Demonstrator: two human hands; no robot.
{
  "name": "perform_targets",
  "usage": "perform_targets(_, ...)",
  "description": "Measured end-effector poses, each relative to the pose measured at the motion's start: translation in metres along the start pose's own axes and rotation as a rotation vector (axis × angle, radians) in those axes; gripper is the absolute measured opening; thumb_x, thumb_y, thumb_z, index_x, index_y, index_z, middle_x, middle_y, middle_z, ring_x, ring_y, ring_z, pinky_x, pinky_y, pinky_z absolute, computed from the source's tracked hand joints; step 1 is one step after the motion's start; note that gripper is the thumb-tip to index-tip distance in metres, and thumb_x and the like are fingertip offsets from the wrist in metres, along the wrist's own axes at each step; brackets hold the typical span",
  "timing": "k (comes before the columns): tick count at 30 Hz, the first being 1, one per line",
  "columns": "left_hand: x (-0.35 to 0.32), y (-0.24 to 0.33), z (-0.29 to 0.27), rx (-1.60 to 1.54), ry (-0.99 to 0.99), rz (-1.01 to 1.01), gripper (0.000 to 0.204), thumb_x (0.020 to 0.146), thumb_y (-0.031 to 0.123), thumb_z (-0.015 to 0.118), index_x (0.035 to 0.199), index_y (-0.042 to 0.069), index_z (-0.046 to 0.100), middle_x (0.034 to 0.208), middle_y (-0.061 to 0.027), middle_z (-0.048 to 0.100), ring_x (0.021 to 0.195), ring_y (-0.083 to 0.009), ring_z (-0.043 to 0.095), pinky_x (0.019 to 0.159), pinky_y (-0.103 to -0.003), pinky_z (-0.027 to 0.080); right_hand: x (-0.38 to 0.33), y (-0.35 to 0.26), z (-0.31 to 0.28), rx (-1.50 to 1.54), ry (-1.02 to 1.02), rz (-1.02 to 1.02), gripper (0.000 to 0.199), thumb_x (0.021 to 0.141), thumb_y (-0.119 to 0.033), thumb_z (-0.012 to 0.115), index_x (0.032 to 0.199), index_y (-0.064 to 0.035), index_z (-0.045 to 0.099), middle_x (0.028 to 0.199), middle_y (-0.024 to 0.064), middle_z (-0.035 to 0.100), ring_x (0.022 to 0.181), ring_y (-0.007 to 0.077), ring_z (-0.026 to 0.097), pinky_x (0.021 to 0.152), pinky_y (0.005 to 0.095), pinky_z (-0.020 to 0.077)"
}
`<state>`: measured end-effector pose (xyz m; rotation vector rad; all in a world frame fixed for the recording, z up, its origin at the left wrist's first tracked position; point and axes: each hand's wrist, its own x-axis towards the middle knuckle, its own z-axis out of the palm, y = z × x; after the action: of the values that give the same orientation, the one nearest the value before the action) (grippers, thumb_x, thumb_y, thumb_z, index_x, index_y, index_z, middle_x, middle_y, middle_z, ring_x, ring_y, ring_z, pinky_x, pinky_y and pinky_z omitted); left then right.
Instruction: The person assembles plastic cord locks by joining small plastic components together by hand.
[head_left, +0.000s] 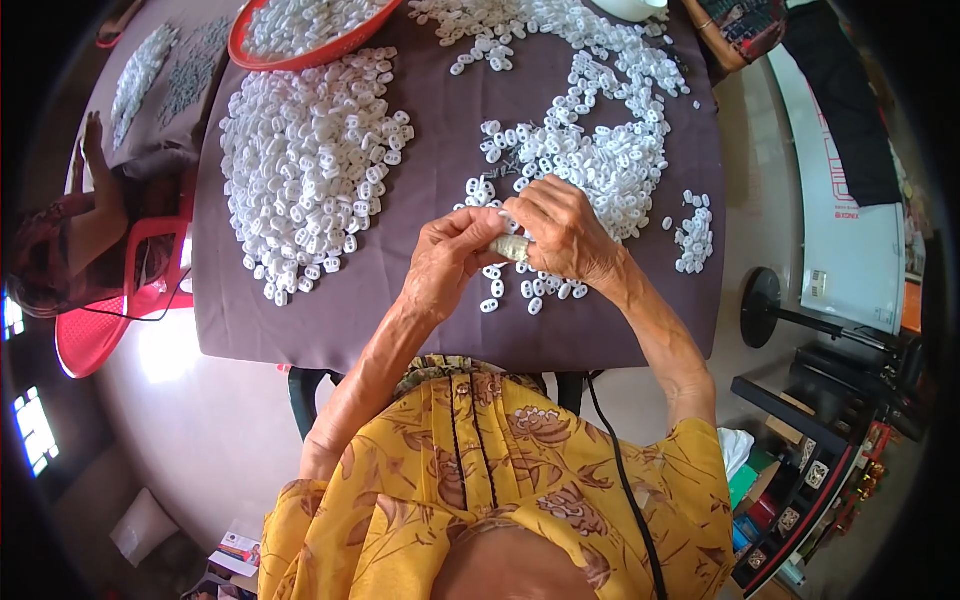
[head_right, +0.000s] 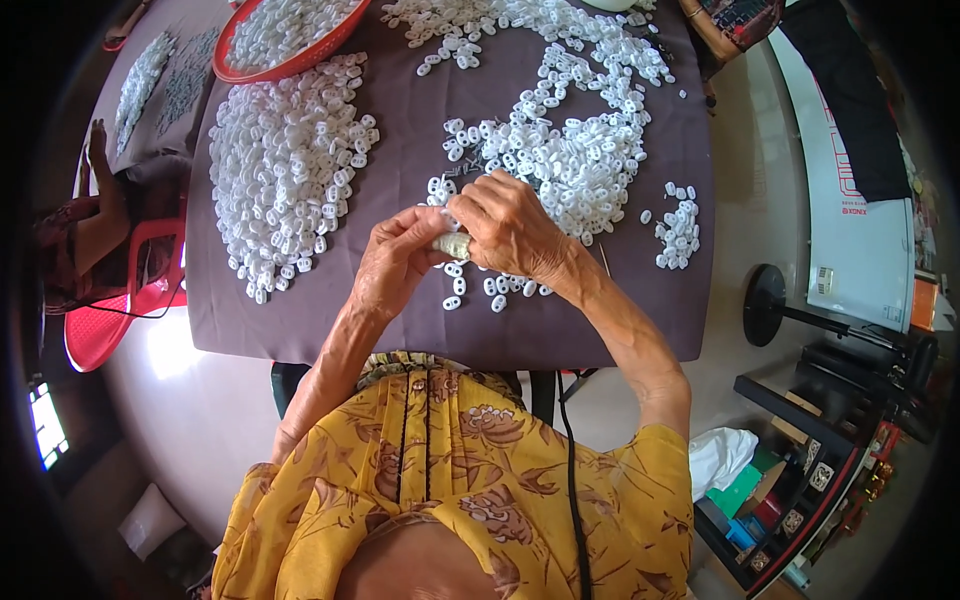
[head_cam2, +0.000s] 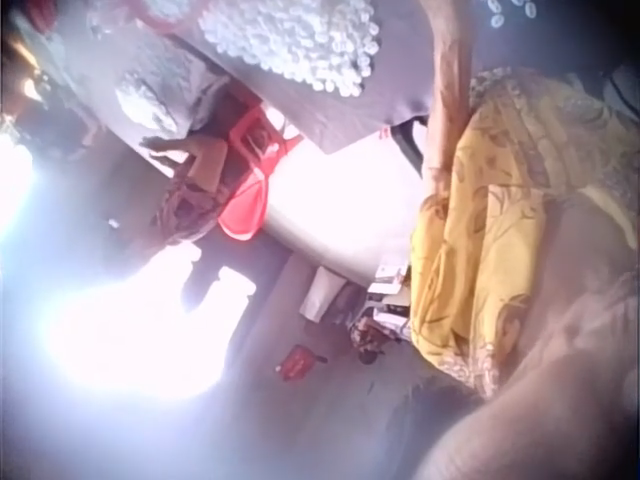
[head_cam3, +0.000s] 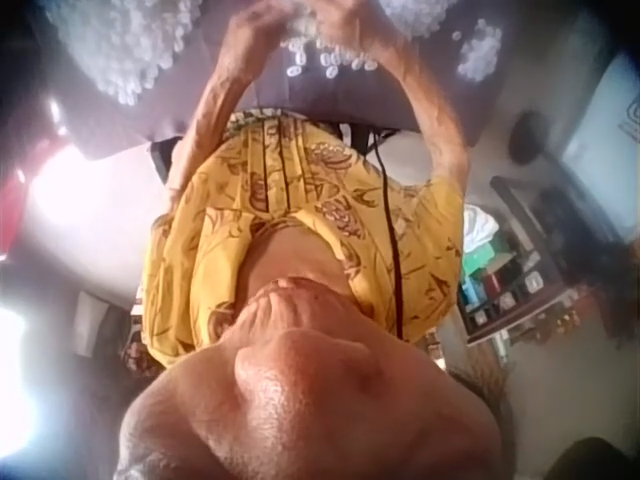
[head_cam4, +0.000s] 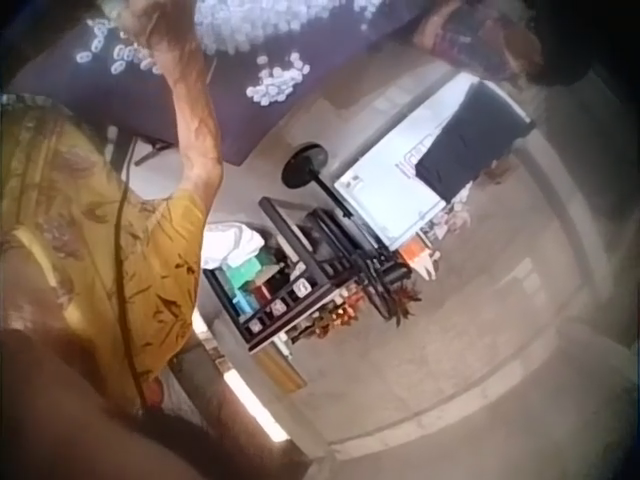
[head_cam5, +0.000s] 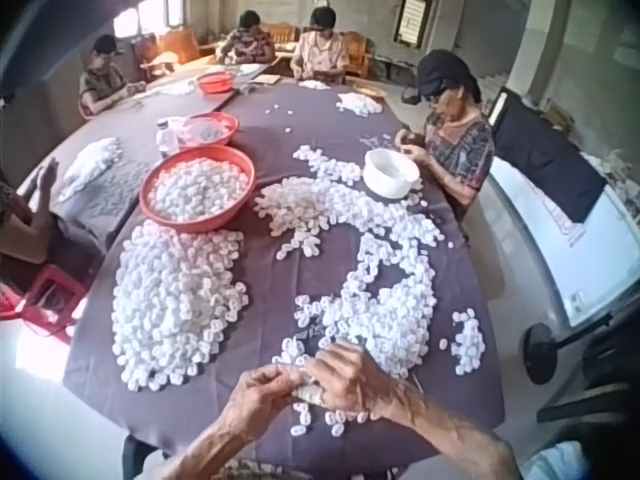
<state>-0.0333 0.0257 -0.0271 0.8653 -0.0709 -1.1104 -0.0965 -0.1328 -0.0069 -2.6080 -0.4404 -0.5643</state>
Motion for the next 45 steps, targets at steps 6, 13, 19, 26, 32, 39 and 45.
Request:
perform_targets(6, 0.003, 0.009, -0.017, 0.11, 0.106, 0.114, 0.015, 0.085, 0.014, 0.054, 0.089, 0.0, 0.06, 0.083, -0.0092, 0.063, 0.073, -0.0166, 0.061, 0.071, -0.03, 0.051, -0.003, -0.002, -0.004, 0.117, 0.018, 0.203, 0.032, 0.064, -0.01, 0.068, 0.094, -0.0018, 0.057, 0.067, 0.0074, 0.056, 0.06, 0.0209, 0.056, 0.055, 0.0344, 0.0445)
perform_targets(13, -0.011, 0.076, -0.086, 0.648, 0.539, 0.568, 0.022, 0.081, 0.013, 0.059, 0.096, -0.002, 0.061, 0.079, -0.0097, 0.064, 0.067, -0.0128, 0.06, 0.062, -0.024, 0.049, -0.032, 0.036, -0.014, -0.1, -0.057, 0.413, 0.029, 0.065, 0.009, 0.047, 0.09, 0.0006, 0.059, 0.077, 0.0132, 0.058, 0.067, 0.0296, 0.058, 0.059, 0.0366, 0.0473)
perform_targets(19, -0.025, 0.096, -0.126, 1.007, 0.84, 0.593, 0.019, 0.08, 0.015, 0.06, 0.092, 0.001, 0.064, 0.077, -0.0049, 0.064, 0.067, -0.0095, 0.057, 0.063, -0.022, 0.045, -0.016, 0.045, 0.01, -0.139, -0.085, 0.426, 0.03, 0.063, 0.008, 0.046, 0.087, -0.0023, 0.061, 0.075, 0.0143, 0.056, 0.068, 0.0319, 0.057, 0.059, 0.0383, 0.047)
perform_targets(26, -0.019, 0.099, -0.121, 1.354, 0.835, 0.701, 0.018, 0.078, 0.012, 0.061, 0.092, 0.001, 0.062, 0.08, -0.0106, 0.063, 0.064, -0.0151, 0.06, 0.06, -0.026, 0.047, -0.004, 0.056, 0.04, -0.149, -0.145, 0.387, 0.019, 0.062, 0.006, 0.047, 0.076, -0.0026, 0.059, 0.069, 0.0122, 0.055, 0.064, 0.0312, 0.057, 0.056, 0.0391, 0.0464)
perform_targets(32, -0.026, 0.1, -0.104, 1.486, 0.855, 0.717, 0.02, 0.078, 0.015, 0.062, 0.094, 0.002, 0.062, 0.084, -0.0094, 0.063, 0.065, -0.0154, 0.06, 0.058, -0.027, 0.047, 0.007, 0.052, 0.042, -0.178, -0.157, 0.337, 0.005, 0.063, 0.005, 0.049, 0.064, -0.0004, 0.05, 0.062, 0.0133, 0.054, 0.058, 0.0317, 0.057, 0.052, 0.0401, 0.0458)
perform_targets(39, -0.018, 0.058, -0.046, 0.811, 0.429, 0.534, 0.016, 0.079, 0.016, 0.063, 0.087, 0.002, 0.064, 0.078, -0.0059, 0.062, 0.067, -0.0114, 0.057, 0.061, -0.024, 0.047, 0.0, 0.046, 0.022, -0.182, -0.204, 0.354, 0.005, 0.065, 0.004, 0.051, 0.066, -0.0006, 0.049, 0.064, 0.0139, 0.055, 0.064, 0.0308, 0.057, 0.058, 0.0405, 0.0433)
perform_targets(45, 0.002, 0.009, -0.016, 0.539, 0.07, -0.018, 0.022, 0.08, 0.024, 0.062, 0.081, 0.002, 0.063, 0.068, -0.0031, 0.06, 0.062, -0.0093, 0.054, 0.06, -0.024, 0.044, -0.002, -0.017, -0.005, 0.092, -0.124, 0.166, 0.012, 0.065, 0.0, 0.062, 0.074, -0.0018, 0.053, 0.066, 0.0089, 0.056, 0.063, 0.025, 0.056, 0.062, 0.0348, 0.0424)
